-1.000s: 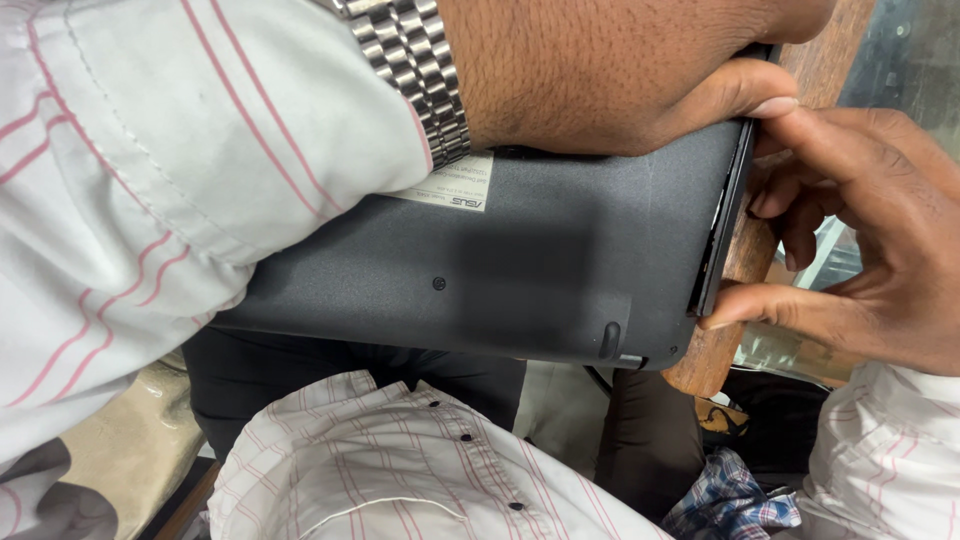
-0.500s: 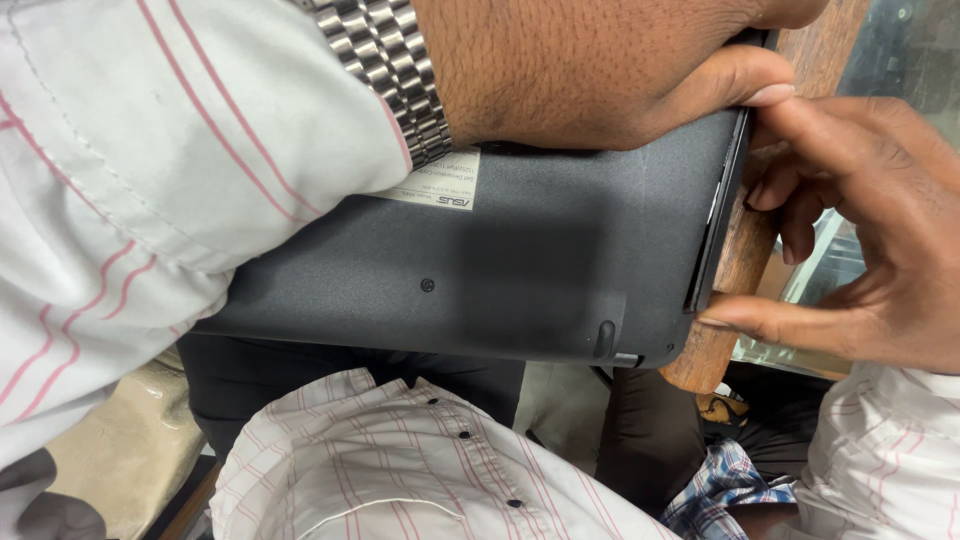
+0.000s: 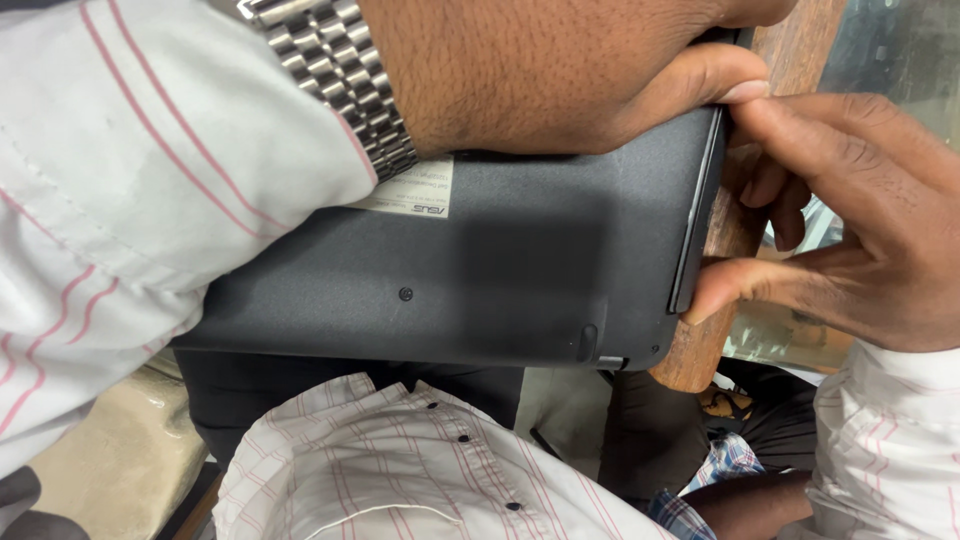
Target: The person uses a screwdriver to unscrew the screws on the back cover of a laptop resting on a glass display counter, repositioning the laptop as they work around its edges. They then pry the back panel loose along the seam with their fingers and a thin tool, working the cover away from the body.
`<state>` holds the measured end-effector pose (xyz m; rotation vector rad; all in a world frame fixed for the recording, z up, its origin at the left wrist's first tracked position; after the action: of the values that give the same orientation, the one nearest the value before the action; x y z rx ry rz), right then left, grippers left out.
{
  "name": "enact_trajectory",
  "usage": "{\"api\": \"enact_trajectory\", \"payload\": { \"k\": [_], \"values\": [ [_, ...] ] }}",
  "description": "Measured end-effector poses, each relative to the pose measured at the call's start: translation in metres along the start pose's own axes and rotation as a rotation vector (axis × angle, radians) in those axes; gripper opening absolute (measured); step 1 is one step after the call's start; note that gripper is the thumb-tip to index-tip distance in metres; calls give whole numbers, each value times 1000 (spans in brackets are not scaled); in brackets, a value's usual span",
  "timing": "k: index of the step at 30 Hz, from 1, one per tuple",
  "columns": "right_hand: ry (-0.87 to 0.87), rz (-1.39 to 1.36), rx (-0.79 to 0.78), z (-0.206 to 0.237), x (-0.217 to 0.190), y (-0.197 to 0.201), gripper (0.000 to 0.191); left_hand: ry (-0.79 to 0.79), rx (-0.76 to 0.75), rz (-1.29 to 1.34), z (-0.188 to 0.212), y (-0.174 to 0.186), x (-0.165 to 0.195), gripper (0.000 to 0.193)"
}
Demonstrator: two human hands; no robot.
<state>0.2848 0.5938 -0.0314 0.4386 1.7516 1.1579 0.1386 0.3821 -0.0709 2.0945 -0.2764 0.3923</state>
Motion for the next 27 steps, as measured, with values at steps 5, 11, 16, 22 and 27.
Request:
{"api": "enact_trajectory", "payload": {
  "k": [5,11,16,22,27],
  "values": [
    [-23,-57,-11,-4,0,3,105,5,10,-50,-2,17,6,28],
    [-117,-18,2,0,-3,7,106,94,-17,2,-8,42,9,26],
    [-212,-164,-74,7,12,8,118,63,8,-9,-17,47,5,25],
    [-137,-245,-88,6,24,8,138,41,90,-76,-12,43,4,20],
    [-158,-158,-75,-2,20,9,146,45,90,-104,-10,41,4,34]
  ]
}}
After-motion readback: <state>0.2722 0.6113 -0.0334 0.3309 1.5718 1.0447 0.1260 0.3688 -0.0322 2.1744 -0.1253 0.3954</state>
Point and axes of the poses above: each hand's wrist, its own z-axis away from the middle knuckle, its own y-axis out of the back of the hand, x = y × z, the point moved 1 cm from there along -z, towards the middle knuckle, and after that the axes turned 2 degrees about -x, right-handed, at the moved point
